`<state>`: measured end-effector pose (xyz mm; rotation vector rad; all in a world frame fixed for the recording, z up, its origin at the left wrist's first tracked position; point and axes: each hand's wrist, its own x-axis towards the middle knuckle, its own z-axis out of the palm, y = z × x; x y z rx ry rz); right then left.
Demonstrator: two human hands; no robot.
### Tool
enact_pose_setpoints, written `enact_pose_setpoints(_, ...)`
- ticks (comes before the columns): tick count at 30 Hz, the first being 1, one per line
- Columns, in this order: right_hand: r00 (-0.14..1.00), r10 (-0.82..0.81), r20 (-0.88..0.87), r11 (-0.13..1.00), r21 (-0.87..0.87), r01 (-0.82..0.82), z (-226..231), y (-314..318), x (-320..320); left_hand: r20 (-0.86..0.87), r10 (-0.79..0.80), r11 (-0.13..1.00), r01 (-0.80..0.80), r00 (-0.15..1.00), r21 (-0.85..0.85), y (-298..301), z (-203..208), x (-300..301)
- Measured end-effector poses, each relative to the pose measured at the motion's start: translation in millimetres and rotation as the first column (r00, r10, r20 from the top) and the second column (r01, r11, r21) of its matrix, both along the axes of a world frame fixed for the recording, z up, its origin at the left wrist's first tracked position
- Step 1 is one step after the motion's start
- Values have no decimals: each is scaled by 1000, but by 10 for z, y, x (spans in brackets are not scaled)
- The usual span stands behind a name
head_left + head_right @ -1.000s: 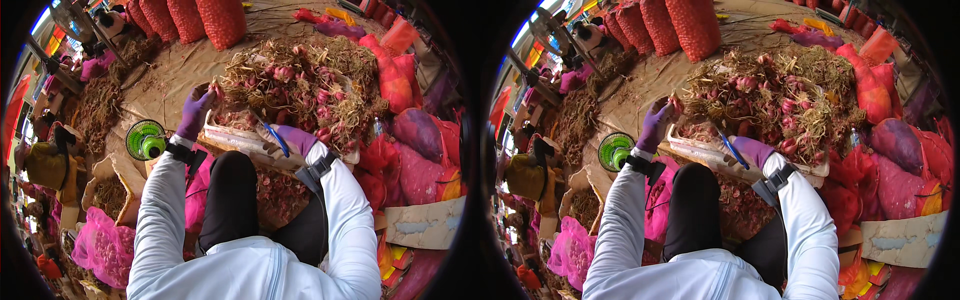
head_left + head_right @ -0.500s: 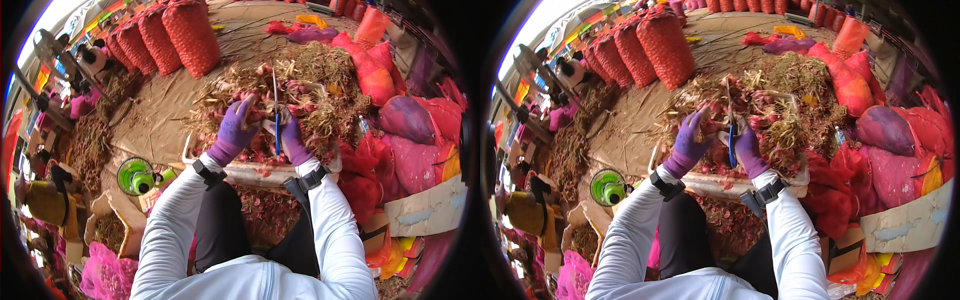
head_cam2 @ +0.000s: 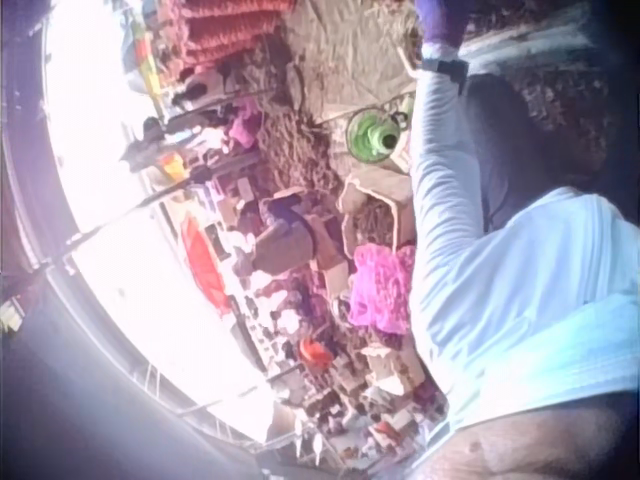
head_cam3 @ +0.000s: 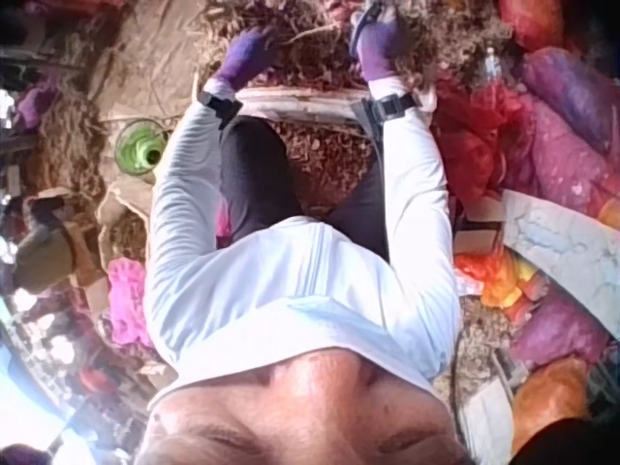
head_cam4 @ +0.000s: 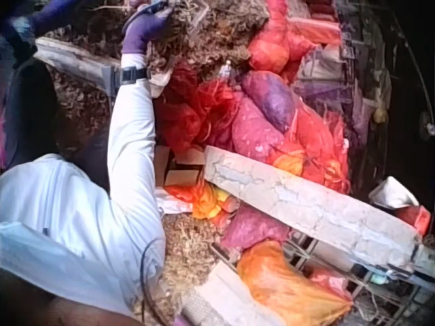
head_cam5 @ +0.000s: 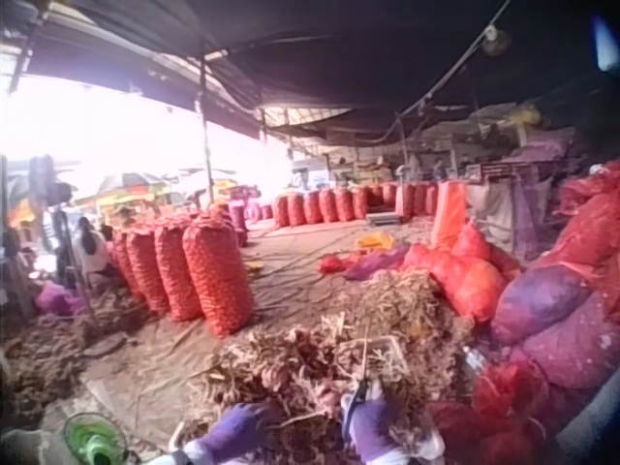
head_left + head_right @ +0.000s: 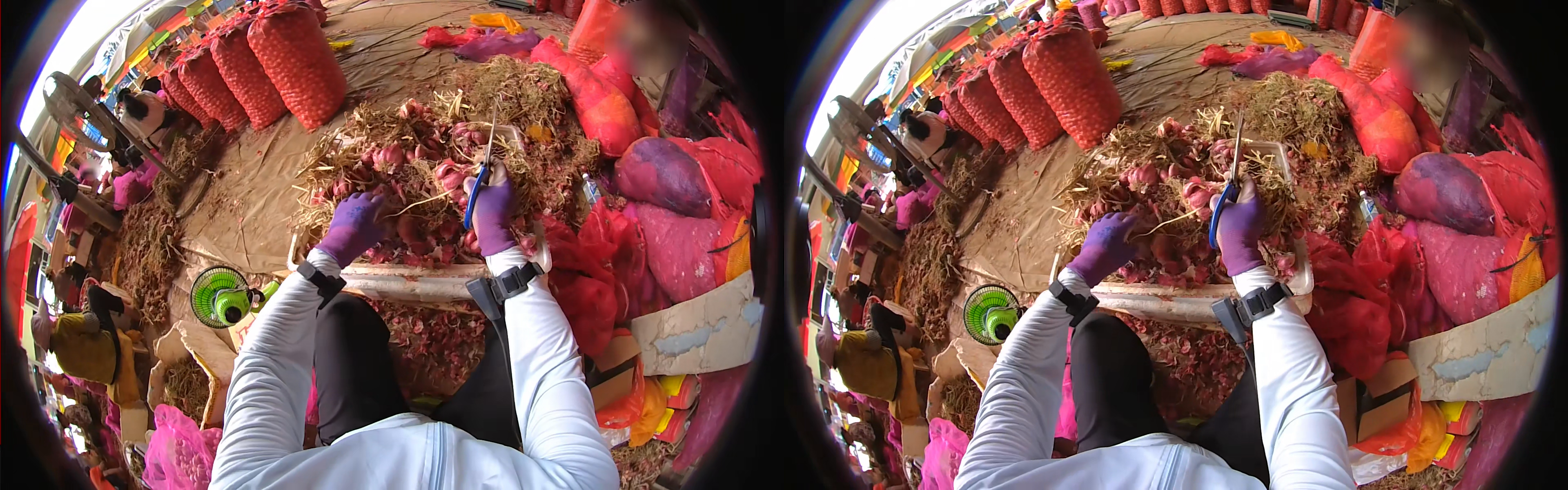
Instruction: Trim the roots and dried tops from red onions using scissors.
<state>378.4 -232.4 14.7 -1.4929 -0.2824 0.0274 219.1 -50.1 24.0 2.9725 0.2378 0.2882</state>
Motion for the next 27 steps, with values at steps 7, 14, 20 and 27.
enact_pose_setpoints(7, 996, 31, 78, 981, -193, -15, -117, 58, -255, 422, -126, 893, 288, 898, -345, -504, 243, 263)
enact_pose_setpoints(14, 836, 485, -257, 851, 361, -382, 220, -70, -425, 269, 32, 323, 245, 963, -914, -501, -39, 336)
enact_pose_setpoints(20, 901, 141, 410, 930, -368, 22, 191, 11, -478, 414, 105, 631, 261, 904, -730, -652, -224, 320)
enact_pose_setpoints(27, 793, 478, -377, 872, 315, -376, 302, -153, -322, 394, 152, -55, 406, 906, -912, -601, -288, 283)
